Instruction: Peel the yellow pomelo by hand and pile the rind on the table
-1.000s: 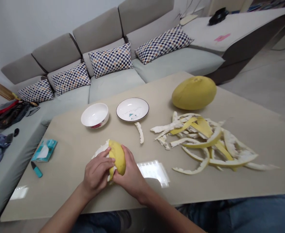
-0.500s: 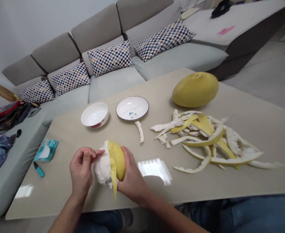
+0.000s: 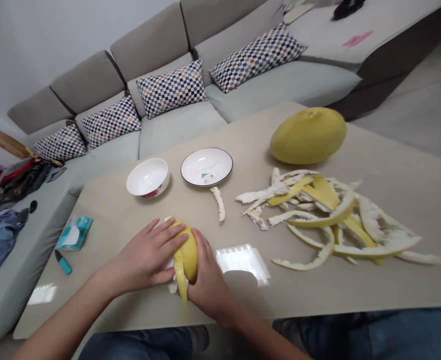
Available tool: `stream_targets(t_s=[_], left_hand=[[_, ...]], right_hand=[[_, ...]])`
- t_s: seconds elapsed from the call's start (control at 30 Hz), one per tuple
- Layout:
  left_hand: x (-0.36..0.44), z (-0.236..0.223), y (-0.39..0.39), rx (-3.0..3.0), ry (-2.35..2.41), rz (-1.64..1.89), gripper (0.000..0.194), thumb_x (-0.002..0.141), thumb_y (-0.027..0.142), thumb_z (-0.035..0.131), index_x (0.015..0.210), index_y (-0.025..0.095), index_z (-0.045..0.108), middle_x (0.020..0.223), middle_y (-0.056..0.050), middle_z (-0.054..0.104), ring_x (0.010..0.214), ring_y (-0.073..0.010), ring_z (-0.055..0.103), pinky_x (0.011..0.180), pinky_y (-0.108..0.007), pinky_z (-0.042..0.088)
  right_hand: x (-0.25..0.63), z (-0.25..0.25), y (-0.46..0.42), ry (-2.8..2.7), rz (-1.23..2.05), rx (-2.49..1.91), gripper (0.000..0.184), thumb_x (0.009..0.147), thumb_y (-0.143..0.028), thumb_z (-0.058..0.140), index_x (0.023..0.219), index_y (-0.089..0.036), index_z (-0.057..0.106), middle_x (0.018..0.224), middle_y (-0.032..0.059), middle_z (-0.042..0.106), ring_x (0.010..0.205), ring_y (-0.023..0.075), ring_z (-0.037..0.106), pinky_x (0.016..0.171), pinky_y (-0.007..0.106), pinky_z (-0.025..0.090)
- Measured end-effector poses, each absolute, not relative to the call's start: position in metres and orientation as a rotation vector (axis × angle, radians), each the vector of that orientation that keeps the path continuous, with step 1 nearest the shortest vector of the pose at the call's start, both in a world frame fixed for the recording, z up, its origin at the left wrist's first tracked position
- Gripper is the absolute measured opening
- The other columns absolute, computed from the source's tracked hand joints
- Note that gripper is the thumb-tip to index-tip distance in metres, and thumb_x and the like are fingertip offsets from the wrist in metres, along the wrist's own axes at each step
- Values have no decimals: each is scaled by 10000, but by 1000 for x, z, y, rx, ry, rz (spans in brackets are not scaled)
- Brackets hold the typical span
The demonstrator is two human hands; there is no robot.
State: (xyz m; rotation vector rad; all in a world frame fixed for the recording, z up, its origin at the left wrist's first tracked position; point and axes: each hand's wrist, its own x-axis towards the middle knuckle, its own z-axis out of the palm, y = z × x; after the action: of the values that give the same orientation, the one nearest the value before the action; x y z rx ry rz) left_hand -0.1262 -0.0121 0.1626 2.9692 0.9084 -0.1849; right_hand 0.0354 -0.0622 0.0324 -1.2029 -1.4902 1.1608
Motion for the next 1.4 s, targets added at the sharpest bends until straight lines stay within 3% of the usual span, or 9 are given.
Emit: stream_targets(t_s=[0.13,0.33,0.47,0.63,0.87,1.0,1.1,1.23,1.4], left_hand=[[-117,164,5,3132,632,-213,511,941,332,505,1376,71,446,1386,-230,546,1333,-343,487,1062,-492,463],[-115,164,10,3213,561,-348,468,947,224,497,1386,78,429,1358,-233,566,1319,-366,494,920,-452,558],[-117,156,10,3257,541,-236,403,972,160,411,1366,85,453,1338,-212,593,1335,-353,483,922,-466,563],[-118,152,14,3331,533,-97,342,979,170,402,1291,79,510,1282,-192,643,1245,-343,576,875,-449,594],[-118,151,27,3124,556,238,330,929,146,454,1254,134,510,1193,-142,699,1115,-221,671,982,-403,560],[-122,155,27,2935,613,238,334,920,96,430,1226,181,533,1217,-100,689,1172,-195,636,1023,-378,524],[-124,160,21,2784,848,67,380,922,183,490,1302,193,493,1337,-121,610,1266,-230,563,1064,-409,481],[-121,161,13,2624,1244,-200,630,852,312,596,1423,155,382,1451,-187,485,1303,-309,521,1061,-454,473],[-116,157,20,2728,1140,-246,523,880,309,542,1360,117,465,1385,-213,539,1236,-332,573,1009,-463,503]], right_hand=[[35,30,-61,-1528,1165,-1237,1148,573,-223,753,1514,-123,104,1569,208,208,1460,337,225,1191,497,261],[35,28,-58,-1519,1134,-1241,1155,574,-225,755,1523,-151,100,1576,195,212,1460,350,228,1185,525,266],[34,31,-59,-1469,1175,-1227,1131,585,-224,751,1522,-163,121,1574,187,217,1461,338,229,1189,515,261],[34,36,-58,-1450,1183,-1247,1098,596,-235,730,1519,-165,139,1572,165,226,1459,309,236,1198,470,256],[32,46,-53,-1426,1151,-1301,1041,584,-215,691,1498,-198,194,1532,140,310,1418,296,309,1169,449,299],[31,46,-54,-1440,1127,-1332,1018,594,-210,679,1494,-169,207,1532,152,306,1416,292,306,1173,432,294],[29,40,-57,-1463,1100,-1308,1025,605,-212,685,1501,-162,190,1539,161,287,1426,296,290,1177,441,288],[25,31,-61,-1473,1027,-1297,1052,606,-199,700,1509,-151,163,1548,179,265,1438,310,270,1175,464,290],[22,30,-61,-1477,994,-1327,1083,582,-196,715,1510,-158,158,1549,183,275,1435,325,281,1170,486,299]])
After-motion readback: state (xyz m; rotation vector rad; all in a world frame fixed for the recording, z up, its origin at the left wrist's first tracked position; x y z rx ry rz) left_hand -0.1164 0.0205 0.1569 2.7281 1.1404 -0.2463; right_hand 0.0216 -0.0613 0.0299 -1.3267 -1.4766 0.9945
